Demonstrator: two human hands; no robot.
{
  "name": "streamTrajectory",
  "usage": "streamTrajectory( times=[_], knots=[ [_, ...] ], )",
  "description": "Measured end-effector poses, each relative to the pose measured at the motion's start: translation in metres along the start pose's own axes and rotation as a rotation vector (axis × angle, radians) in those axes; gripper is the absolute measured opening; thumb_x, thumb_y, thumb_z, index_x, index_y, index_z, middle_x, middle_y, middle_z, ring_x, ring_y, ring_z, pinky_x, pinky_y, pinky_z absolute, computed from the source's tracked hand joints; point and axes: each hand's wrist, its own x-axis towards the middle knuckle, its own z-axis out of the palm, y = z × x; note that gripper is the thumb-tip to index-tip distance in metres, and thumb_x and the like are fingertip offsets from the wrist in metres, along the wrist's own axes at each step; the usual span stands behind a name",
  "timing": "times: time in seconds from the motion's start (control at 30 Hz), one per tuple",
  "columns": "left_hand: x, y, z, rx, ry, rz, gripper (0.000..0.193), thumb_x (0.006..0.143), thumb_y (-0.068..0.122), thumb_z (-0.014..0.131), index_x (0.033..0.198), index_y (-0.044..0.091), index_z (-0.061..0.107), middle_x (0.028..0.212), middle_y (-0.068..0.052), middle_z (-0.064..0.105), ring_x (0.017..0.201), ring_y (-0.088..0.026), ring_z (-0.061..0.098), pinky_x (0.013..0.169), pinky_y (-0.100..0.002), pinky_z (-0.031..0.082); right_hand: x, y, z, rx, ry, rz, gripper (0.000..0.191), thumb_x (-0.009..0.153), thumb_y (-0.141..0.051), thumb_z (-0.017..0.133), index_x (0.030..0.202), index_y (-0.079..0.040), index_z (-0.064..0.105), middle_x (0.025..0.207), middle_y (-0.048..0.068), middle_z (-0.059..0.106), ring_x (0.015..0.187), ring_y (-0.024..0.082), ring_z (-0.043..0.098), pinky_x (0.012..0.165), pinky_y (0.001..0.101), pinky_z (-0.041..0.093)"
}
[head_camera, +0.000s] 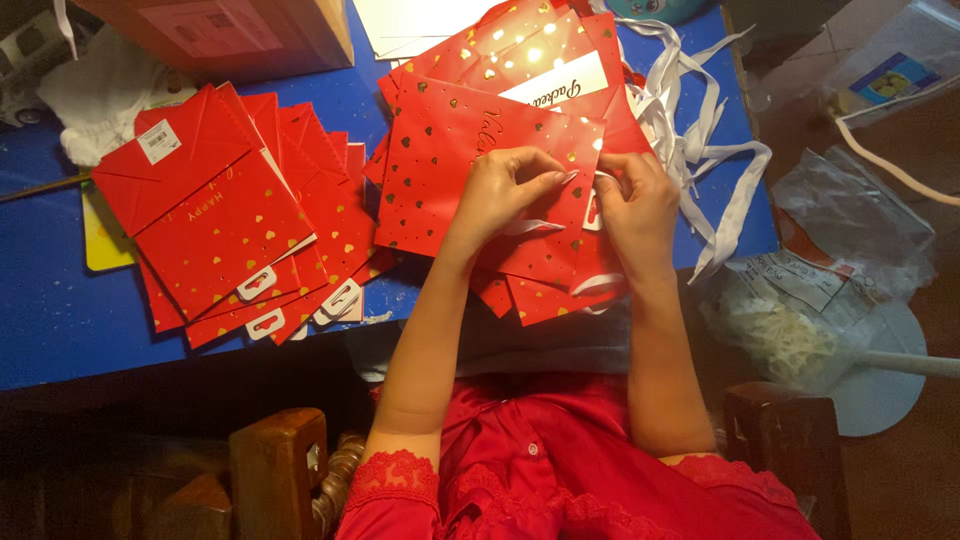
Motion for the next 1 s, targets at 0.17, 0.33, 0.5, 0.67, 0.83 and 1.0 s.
streamTrajectory(
  times=[0.17, 0.33, 0.5, 0.67, 0.83, 1.0],
  knots=[
    [-0.002, 0.000, 0.001, -0.137, -0.030, -0.033, 0.015, 0.089, 0.013, 0.076, 0.099, 0.002, 0.079, 0.085, -0.004, 0.079, 0.078, -0.009, 0.073, 0.069, -0.029, 0.061, -0.002, 0.006, 0.002, 0.144, 0.001, 0.196, 0.011, 0.096, -0.009, 0.075, 0.103, -0.002, 0.077, 0.071, 0.006, 0.060, 0.062, 0.011, 0.051, 0.059, 0.0319, 0.040],
    [-0.002, 0.002, -0.001, -0.374, -0.117, -0.096, 0.018, 0.086, 0.002, 0.073, 0.104, -0.002, 0.076, 0.095, -0.006, 0.077, 0.087, -0.010, 0.076, 0.065, -0.033, 0.065, -0.001, 0.019, 0.008, 0.530, 0.085, 0.244, 0.014, 0.108, -0.013, 0.063, 0.106, -0.002, 0.071, 0.090, -0.005, 0.068, 0.079, 0.003, 0.061, 0.070, 0.0227, 0.051],
    [-0.003, 0.004, -0.002, -0.302, -0.075, -0.073, 0.017, 0.091, 0.009, 0.073, 0.104, -0.002, 0.077, 0.086, -0.005, 0.075, 0.075, -0.010, 0.070, 0.060, -0.034, 0.067, 0.001, 0.027, 0.004, 0.836, 0.154, 0.280, 0.013, 0.111, -0.013, 0.058, 0.115, -0.006, 0.068, 0.087, -0.003, 0.058, 0.070, 0.003, 0.050, 0.065, 0.0196, 0.043],
    [-0.003, 0.009, 0.001, -0.274, -0.054, -0.075, 0.019, 0.093, 0.014, 0.073, 0.104, 0.000, 0.077, 0.083, -0.004, 0.075, 0.073, -0.007, 0.069, 0.060, -0.032, 0.064, -0.005, 0.020, 0.007, 0.257, 0.080, -0.027, 0.025, 0.099, -0.005, 0.067, 0.124, -0.001, 0.068, 0.109, 0.005, 0.051, 0.083, 0.012, 0.057, 0.074, 0.0261, 0.050],
    [-0.004, 0.012, 0.000, -0.172, -0.024, -0.014, 0.019, 0.095, 0.013, 0.072, 0.105, -0.001, 0.078, 0.087, -0.004, 0.078, 0.073, -0.007, 0.069, 0.060, -0.032, 0.066, -0.005, 0.018, 0.010, 0.399, -0.003, 0.136, 0.013, 0.109, -0.010, 0.062, 0.113, -0.004, 0.072, 0.095, -0.004, 0.066, 0.078, 0.005, 0.058, 0.069, 0.0207, 0.045],
    [-0.003, 0.009, 0.002, -0.357, -0.059, -0.105, 0.020, 0.096, 0.008, 0.062, 0.109, -0.001, 0.073, 0.093, -0.003, 0.077, 0.080, -0.007, 0.072, 0.061, -0.034, 0.064, -0.007, 0.022, 0.002, 0.677, 0.008, 0.314, 0.026, 0.114, -0.021, 0.051, 0.123, -0.007, 0.071, 0.080, -0.009, 0.058, 0.070, -0.002, 0.045, 0.062, 0.0161, 0.033]
  ],
)
